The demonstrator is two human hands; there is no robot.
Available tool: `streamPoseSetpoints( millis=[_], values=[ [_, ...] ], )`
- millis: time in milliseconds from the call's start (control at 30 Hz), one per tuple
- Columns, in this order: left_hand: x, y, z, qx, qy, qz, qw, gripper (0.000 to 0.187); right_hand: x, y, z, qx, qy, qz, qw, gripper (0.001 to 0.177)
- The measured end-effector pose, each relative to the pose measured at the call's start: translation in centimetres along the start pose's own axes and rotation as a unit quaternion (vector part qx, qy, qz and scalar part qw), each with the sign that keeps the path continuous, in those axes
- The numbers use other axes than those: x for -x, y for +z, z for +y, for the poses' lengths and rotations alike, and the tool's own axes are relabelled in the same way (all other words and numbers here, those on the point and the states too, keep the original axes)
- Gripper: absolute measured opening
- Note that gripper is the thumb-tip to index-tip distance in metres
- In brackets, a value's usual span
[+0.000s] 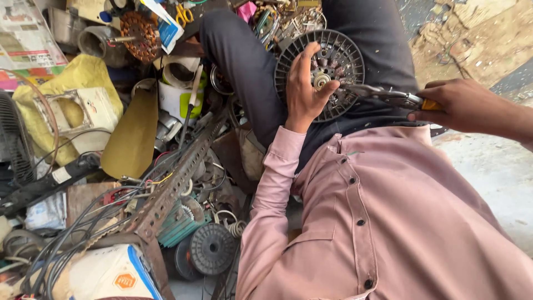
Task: The person sits on the floor and uses pliers and a screwdriver to remove and adjust components of a circular motor part. They repeatedly pull out small pieces and manipulate the central hub area.
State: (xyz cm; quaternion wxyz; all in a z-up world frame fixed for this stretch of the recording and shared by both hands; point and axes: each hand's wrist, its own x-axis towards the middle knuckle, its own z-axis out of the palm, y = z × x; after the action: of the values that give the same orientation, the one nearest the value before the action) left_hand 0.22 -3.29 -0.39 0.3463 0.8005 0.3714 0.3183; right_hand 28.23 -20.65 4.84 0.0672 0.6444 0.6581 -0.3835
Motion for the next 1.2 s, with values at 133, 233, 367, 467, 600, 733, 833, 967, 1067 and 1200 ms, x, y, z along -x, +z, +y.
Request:
streamPoseSetpoints(
  millis=[133, 233, 367, 467, 600, 733, 833, 967, 1067, 1200],
  values=[
    [-0.3, 0.1, 0.4, -0.037, -0.003, 0.01, 0.999, 0.108, 0.3, -0.1, -1.0, 0.015, 0.019, -0.019, 1.0, 0.052],
    [0.0, -0.9, 0.3, -0.066, 0.009, -0.014, 0.998, 0.11, 0.0, 0.3, -1.7, 0.01, -0.002, -0.013, 1.0, 0.05],
    [-1.6, -1.6, -0.7, -0.077, 0.082, -0.065, 0.992, 0.112, -0.4, -0.6, -1.7, -0.027, 0.01, -0.045, 0.999, 0.049],
    [-2.5, -1.7, -1.7, -0.035, 0.124, -0.113, 0.985, 0.109, -1.6, -1.4, -2.0, -0.075, 0.044, -0.045, 0.995, 0.047],
    [-2.1, -0.1, -1.8, -0.025, 0.132, -0.119, 0.984, 0.106, -3.6, -1.5, -2.3, -0.034, -0.012, -0.04, 0.999, 0.052],
    [-2.5, -1.1, -1.7, -0.019, 0.104, -0.094, 0.99, 0.108, -5.6, -2.1, -3.0, 0.052, -0.058, 0.009, 0.997, 0.05],
    [-2.1, -0.7, -1.3, 0.018, 0.097, -0.089, 0.991, 0.108, -4.6, -1.6, -2.5, 0.057, -0.038, -0.03, 0.997, 0.051],
    [-3.0, -0.7, -1.3, 0.029, 0.09, -0.068, 0.993, 0.106, -4.9, -2.2, -2.1, -0.003, -0.069, -0.002, 0.998, 0.049],
    [-2.7, -0.5, -1.5, 0.04, 0.092, -0.079, 0.992, 0.108, -5.1, -1.8, -1.7, -0.042, 0.007, -0.075, 0.996, 0.05],
    [-2.6, -0.3, -2.2, 0.05, 0.101, -0.08, 0.99, 0.108, -4.9, -0.3, 1.0, -0.087, 0.043, -0.172, 0.98, 0.053]
  ],
)
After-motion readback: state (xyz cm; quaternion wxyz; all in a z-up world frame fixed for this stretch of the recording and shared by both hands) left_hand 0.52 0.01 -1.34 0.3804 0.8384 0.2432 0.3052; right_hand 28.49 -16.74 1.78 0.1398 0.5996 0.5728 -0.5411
